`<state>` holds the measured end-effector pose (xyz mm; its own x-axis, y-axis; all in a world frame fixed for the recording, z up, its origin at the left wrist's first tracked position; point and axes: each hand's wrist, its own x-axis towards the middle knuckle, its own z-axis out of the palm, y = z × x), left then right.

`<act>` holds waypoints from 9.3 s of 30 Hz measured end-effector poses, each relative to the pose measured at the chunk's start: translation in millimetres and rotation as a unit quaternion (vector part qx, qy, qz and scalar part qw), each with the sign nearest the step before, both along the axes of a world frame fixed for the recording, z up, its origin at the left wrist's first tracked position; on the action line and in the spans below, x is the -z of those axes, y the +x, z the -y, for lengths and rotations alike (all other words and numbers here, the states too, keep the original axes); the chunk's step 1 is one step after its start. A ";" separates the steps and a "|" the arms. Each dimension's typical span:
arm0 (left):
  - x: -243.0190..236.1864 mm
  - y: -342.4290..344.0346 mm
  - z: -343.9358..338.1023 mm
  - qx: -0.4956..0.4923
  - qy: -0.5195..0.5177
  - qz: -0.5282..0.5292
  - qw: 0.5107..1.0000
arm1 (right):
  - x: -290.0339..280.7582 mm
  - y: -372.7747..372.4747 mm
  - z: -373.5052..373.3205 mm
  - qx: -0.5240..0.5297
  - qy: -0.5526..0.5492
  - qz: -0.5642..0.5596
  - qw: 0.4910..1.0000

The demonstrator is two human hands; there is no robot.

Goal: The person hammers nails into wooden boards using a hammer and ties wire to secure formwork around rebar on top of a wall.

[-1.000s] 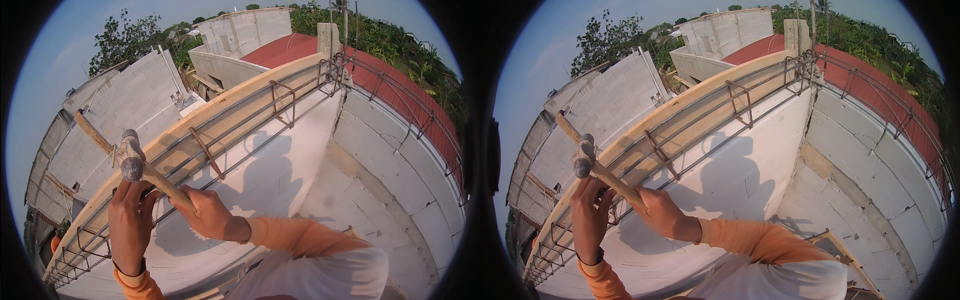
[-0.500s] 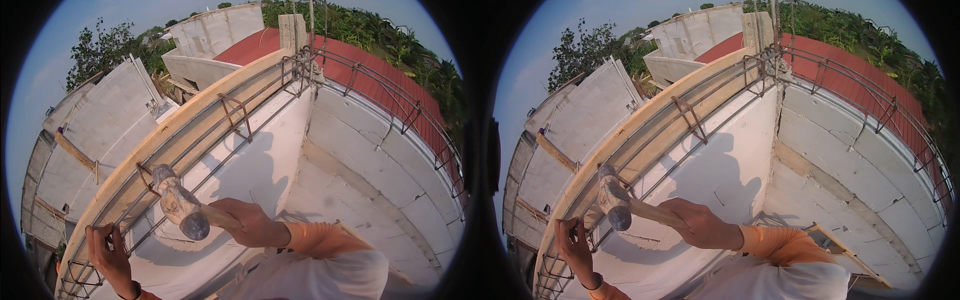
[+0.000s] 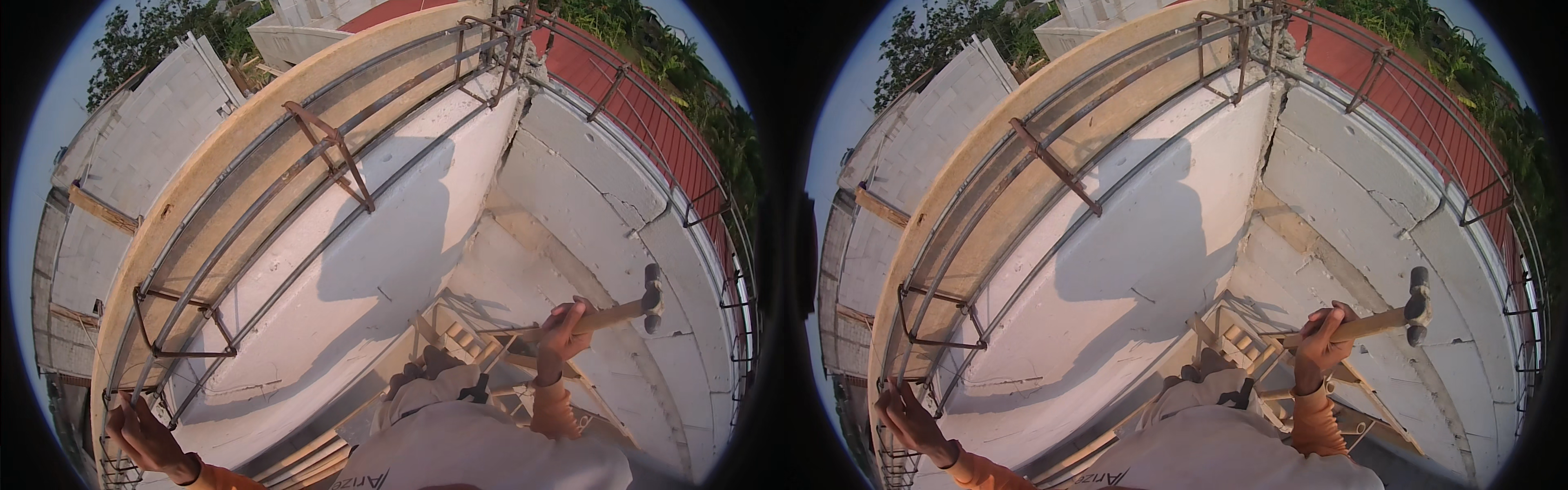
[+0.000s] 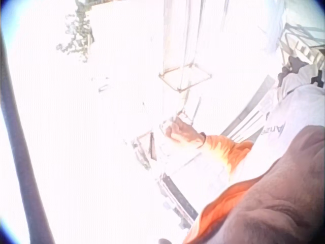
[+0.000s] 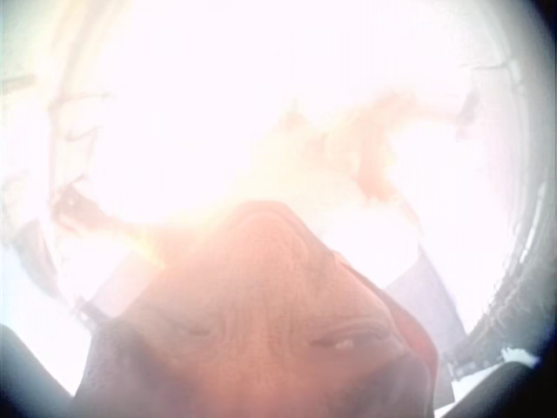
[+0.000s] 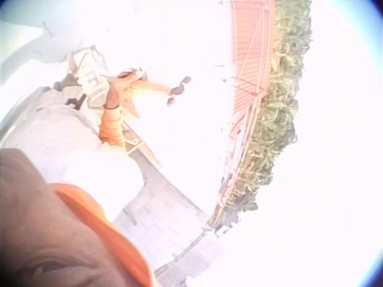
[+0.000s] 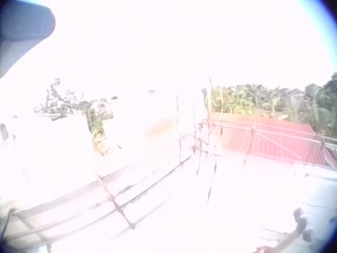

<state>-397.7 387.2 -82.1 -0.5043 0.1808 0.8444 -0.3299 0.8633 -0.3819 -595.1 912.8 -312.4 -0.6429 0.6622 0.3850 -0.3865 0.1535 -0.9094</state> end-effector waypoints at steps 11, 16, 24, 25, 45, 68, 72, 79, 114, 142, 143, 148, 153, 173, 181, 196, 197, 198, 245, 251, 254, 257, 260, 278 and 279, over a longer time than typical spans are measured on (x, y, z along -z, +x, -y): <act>1.3 -7.6 4.4 -0.312 -0.062 0.015 0.948 | 13.3 65.2 -16.9 0.065 0.028 0.148 0.986; 0.0 -12.6 -0.6 -0.266 -0.014 -0.012 0.964 | 26.3 84.4 -5.8 0.044 0.031 0.162 0.985; 3.9 -42.0 -39.4 -0.107 0.065 -0.125 0.984 | 12.7 73.3 8.3 0.014 0.045 0.154 0.987; 2.9 -39.5 -32.7 -0.142 0.054 -0.116 0.982 | 8.3 69.8 9.4 0.015 0.046 0.149 0.988; 23.6 -63.9 -14.0 -0.131 -0.109 -0.225 0.959 | -275.9 -197.1 79.1 -0.295 0.379 -0.154 0.864; -152.7 -283.5 -139.8 0.081 0.343 0.581 0.734 | -310.1 -221.3 63.8 -0.427 0.356 -0.064 0.829; -157.3 -320.9 -122.8 0.190 0.388 0.668 0.606 | -331.0 -215.2 72.2 -0.427 0.398 -0.031 0.811; -144.8 -350.1 -123.2 0.306 0.427 0.703 0.479 | -353.2 -222.3 62.2 -0.417 0.426 -0.045 0.802; -128.0 -371.7 -100.9 0.257 0.565 0.700 0.352 | -507.2 -324.3 175.1 -0.185 0.821 0.131 0.524; -131.4 -357.8 -71.3 0.354 0.629 0.625 0.298 | -443.6 -377.2 261.5 -0.218 0.892 0.142 0.370; -133.1 -363.7 -71.3 0.338 0.631 0.641 0.276 | -441.3 -381.3 259.9 -0.212 0.896 0.114 0.374; -131.0 -352.7 -79.2 0.353 0.639 0.592 0.341 | -443.5 -397.1 247.4 -0.343 0.898 0.150 0.230; -72.7 -350.4 -108.7 0.256 0.569 0.703 0.342 | -446.7 -410.9 243.8 -0.340 0.874 0.072 0.340; -132.4 -384.7 -102.0 0.109 0.538 0.799 0.247 | -439.1 -409.8 238.5 -0.368 0.891 -0.016 0.266; -95.7 -336.1 -89.0 0.268 0.847 0.457 -0.041 | -453.7 -409.7 241.7 -0.312 0.877 0.102 0.350; -97.4 -340.7 -92.0 0.276 0.830 0.482 0.046 | -447.3 -420.7 236.1 -0.320 0.877 -0.004 0.359; -97.2 -340.6 -91.6 0.280 0.838 0.468 0.027 | -444.1 -420.5 233.2 -0.301 0.879 -0.062 0.365; -96.7 -339.5 -91.2 0.284 0.846 0.451 0.002 | -443.4 -415.7 229.4 -0.337 0.882 -0.002 0.329; -127.7 -349.8 -94.5 0.308 0.649 0.581 0.382 | -448.5 -403.4 232.1 -0.342 0.858 0.065 0.378; -101.1 -342.5 -109.0 0.294 0.712 0.541 0.338 | -441.8 -394.3 227.7 -0.319 0.859 0.025 0.399; -100.1 -342.2 -109.0 0.306 0.695 0.544 0.356 | -445.1 -385.1 235.7 -0.403 0.864 0.153 0.259; -114.8 -346.3 -99.7 0.328 0.666 0.553 0.379 | -446.4 -390.4 234.8 -0.389 0.861 0.147 0.294; -115.2 -344.6 -99.3 0.323 0.679 0.547 0.368 | -442.7 -385.2 241.0 -0.274 0.871 0.017 0.407; -105.5 -349.3 -101.2 0.320 0.666 0.568 0.362 | -445.7 -370.6 241.8 -0.303 0.884 0.166 0.317; -104.0 -349.7 -106.7 0.296 0.678 0.565 0.365 | -447.2 -375.7 236.9 -0.355 0.885 0.169 0.247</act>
<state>-747.4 493.8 21.8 -0.8808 0.3433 -0.3262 -0.2251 0.3027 0.9261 -970.7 676.0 134.8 -0.5481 -0.6788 -0.4886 -0.8361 0.4290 0.3419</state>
